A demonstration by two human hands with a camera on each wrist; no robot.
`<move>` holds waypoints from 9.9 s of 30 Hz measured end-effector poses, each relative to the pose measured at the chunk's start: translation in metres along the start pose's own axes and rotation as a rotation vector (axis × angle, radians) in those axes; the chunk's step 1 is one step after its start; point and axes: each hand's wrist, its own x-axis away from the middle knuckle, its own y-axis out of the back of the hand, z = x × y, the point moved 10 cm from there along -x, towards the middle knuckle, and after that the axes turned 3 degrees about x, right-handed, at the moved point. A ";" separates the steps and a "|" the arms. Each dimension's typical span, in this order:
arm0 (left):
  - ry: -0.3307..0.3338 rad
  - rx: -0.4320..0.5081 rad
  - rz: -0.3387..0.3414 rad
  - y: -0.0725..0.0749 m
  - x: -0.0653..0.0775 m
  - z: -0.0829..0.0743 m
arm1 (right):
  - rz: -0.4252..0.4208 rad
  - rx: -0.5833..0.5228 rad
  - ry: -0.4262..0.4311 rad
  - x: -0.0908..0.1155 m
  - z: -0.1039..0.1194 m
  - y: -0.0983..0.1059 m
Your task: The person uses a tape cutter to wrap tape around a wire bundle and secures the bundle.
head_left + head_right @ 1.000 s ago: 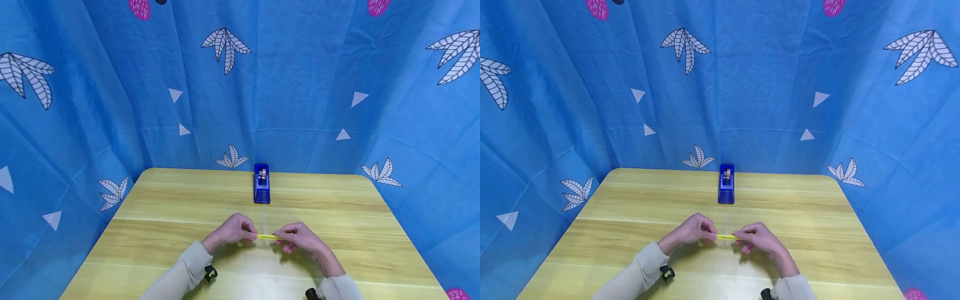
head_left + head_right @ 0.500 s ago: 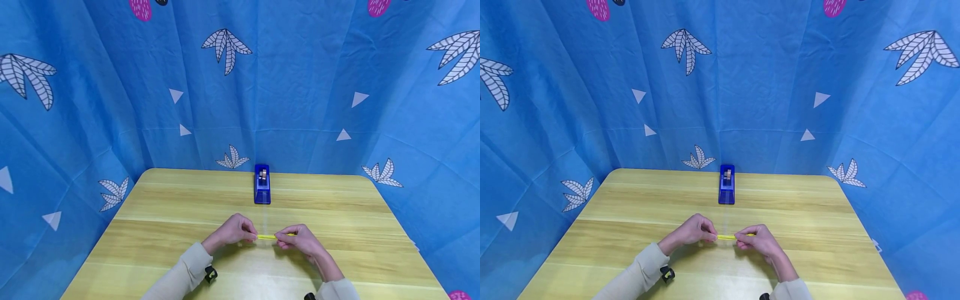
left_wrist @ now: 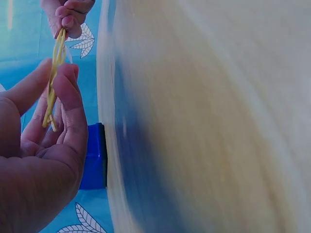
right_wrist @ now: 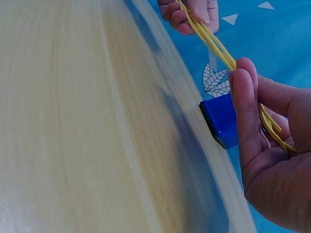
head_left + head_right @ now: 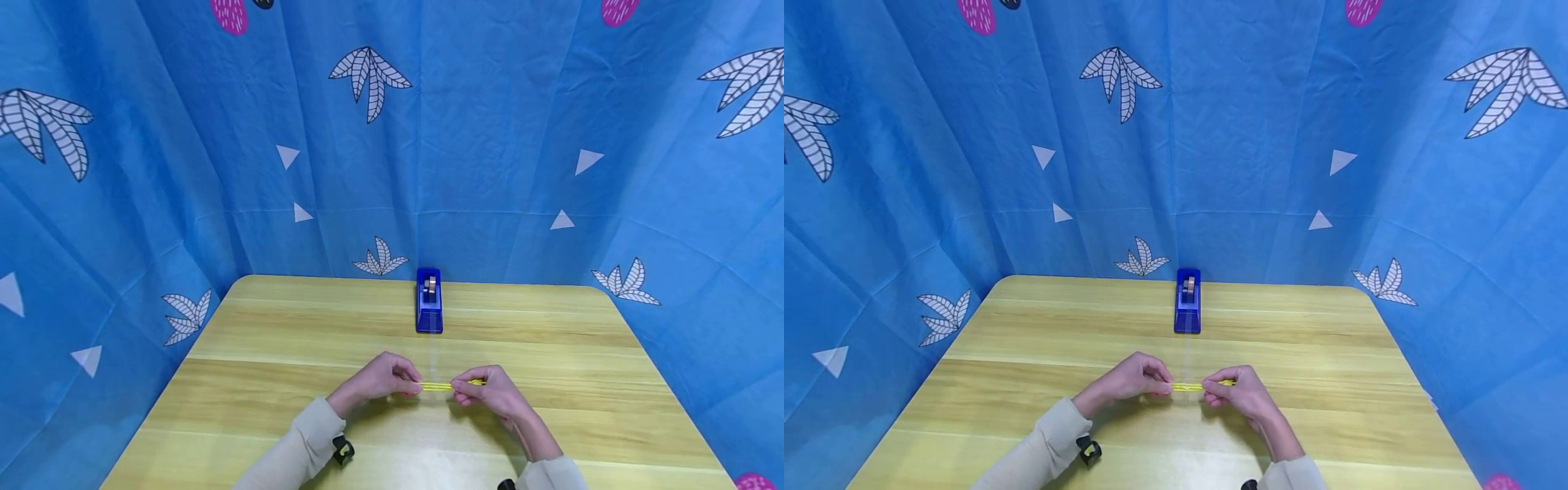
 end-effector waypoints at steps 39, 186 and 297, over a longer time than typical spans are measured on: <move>0.071 0.327 -0.159 0.001 0.006 0.019 | -0.052 0.029 0.008 -0.002 0.001 0.001; 0.027 0.226 -0.278 0.019 0.002 0.018 | 0.072 -0.078 -0.104 -0.017 -0.018 0.000; 0.043 0.250 -0.399 0.028 0.004 0.020 | 0.048 -0.027 -0.107 -0.029 -0.011 0.006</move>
